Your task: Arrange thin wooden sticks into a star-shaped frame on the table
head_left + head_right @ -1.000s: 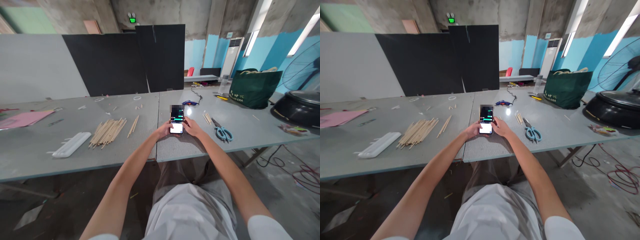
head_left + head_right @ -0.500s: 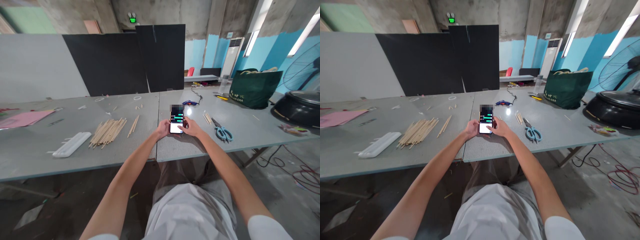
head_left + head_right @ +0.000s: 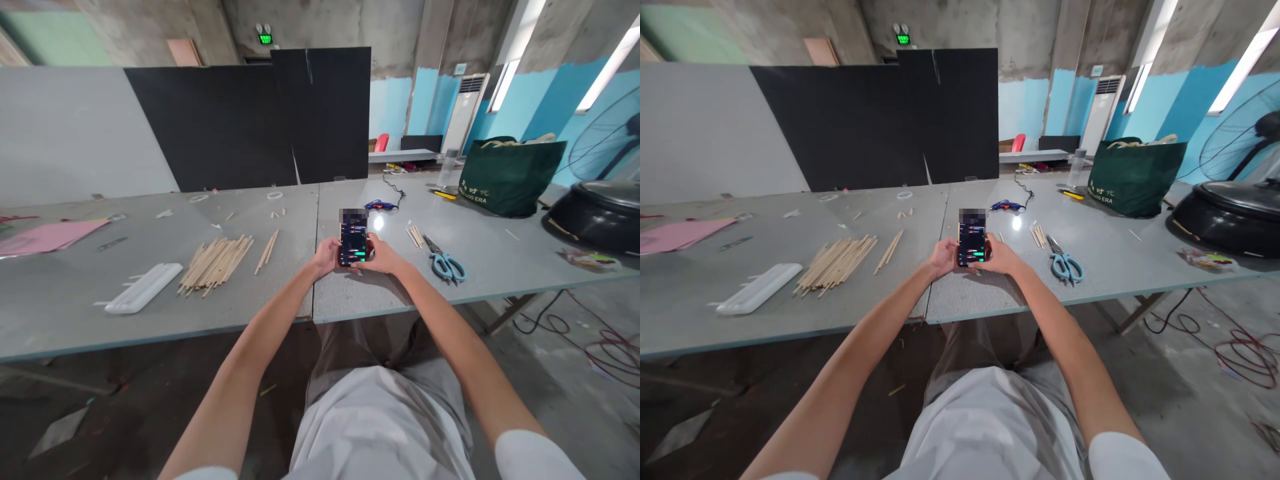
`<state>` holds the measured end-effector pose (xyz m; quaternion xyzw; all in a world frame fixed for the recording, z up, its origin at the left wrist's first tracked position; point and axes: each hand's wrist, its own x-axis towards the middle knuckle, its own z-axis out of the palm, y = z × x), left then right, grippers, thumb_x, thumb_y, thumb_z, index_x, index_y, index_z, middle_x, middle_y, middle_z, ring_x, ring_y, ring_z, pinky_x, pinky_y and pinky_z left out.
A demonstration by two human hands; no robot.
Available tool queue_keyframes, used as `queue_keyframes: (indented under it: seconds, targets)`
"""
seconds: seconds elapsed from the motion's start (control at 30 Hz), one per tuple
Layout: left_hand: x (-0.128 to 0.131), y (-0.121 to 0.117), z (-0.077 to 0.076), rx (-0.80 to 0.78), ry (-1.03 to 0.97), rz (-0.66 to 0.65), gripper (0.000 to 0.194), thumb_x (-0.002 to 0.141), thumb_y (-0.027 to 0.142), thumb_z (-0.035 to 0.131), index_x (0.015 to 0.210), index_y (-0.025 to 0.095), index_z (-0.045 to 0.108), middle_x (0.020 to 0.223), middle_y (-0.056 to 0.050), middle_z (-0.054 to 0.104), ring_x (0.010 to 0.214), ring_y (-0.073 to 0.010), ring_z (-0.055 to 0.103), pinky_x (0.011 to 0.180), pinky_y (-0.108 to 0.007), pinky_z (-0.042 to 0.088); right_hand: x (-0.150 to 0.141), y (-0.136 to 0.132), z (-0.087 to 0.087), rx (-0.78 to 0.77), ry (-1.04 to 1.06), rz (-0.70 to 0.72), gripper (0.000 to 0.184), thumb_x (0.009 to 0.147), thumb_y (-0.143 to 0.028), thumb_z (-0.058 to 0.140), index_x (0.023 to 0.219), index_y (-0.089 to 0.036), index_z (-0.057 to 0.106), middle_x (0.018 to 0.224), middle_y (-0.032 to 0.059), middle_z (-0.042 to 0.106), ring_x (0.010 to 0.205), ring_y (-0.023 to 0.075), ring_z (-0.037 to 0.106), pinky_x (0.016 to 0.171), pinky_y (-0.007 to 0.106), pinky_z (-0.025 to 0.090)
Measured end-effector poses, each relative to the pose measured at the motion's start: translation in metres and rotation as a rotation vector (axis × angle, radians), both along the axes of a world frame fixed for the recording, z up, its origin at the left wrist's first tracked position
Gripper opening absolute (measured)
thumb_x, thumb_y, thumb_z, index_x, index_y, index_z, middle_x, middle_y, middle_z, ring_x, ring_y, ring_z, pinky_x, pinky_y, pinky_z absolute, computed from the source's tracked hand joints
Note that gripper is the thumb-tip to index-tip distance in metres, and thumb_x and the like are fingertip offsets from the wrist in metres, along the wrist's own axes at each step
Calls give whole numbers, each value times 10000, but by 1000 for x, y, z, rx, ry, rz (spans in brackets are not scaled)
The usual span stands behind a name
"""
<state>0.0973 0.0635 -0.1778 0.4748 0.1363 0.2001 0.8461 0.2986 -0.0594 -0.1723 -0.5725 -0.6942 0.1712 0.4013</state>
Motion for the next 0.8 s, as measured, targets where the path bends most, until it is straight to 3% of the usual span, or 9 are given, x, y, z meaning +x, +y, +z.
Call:
queue_keyframes:
  seconds: [0.1, 0.33, 0.4, 0.57, 0.67, 0.8]
  targets:
    - [1, 0, 0, 18, 44, 77, 599, 714, 315, 551, 1252, 104, 708, 1088, -177, 833, 1014, -413, 796, 918, -581, 649, -1, -1, 1, -4, 9, 4, 948, 653, -488, 1022, 1416, -204, 537, 1087, 91, 773, 920, 299, 741, 798, 431, 585]
    - [1, -2, 1, 14, 73, 110, 576, 722, 311, 568, 1235, 95, 715, 1091, -184, 832, 1023, -408, 796, 920, -575, 653, -1, -1, 1, 2, -23, -11, 966, 658, -498, 1011, 1441, -188, 536, 1147, 118, 765, 985, 327, 740, 839, 452, 592]
    - [0, -5, 3, 3, 62, 95, 579, 736, 307, 569, 1252, 91, 720, 1105, -191, 833, 1024, -413, 795, 933, -609, 649, -1, 0, 0, 19, -27, -14, 887, 709, -514, 975, 1415, -192, 545, 1156, 121, 765, 979, 324, 741, 839, 453, 591]
    - [-1, -12, 9, -21, 39, 53, 563, 773, 304, 578, 1267, 90, 740, 1125, -204, 830, 1017, -424, 796, 935, -658, 650, 0, 4, -6, 62, -6, -39, 403, 1017, -513, 654, 1276, -211, 590, 1140, 126, 776, 912, 286, 736, 811, 432, 580]
    - [-1, -14, 10, -31, 15, 42, 585, 763, 296, 581, 1287, 88, 739, 1153, -209, 827, 1031, -423, 794, 939, -666, 649, 2, 6, -7, 74, -22, -49, 358, 1006, -486, 658, 1235, -216, 604, 1102, 113, 781, 898, 280, 734, 796, 419, 581]
    - [-3, -13, 9, -21, 20, 44, 636, 747, 292, 569, 1331, 94, 725, 1188, -203, 823, 1050, -412, 790, 943, -664, 648, 2, 7, -7, 88, -45, -24, 439, 961, -474, 705, 1293, -207, 599, 1073, 106, 777, 897, 288, 736, 778, 421, 578]
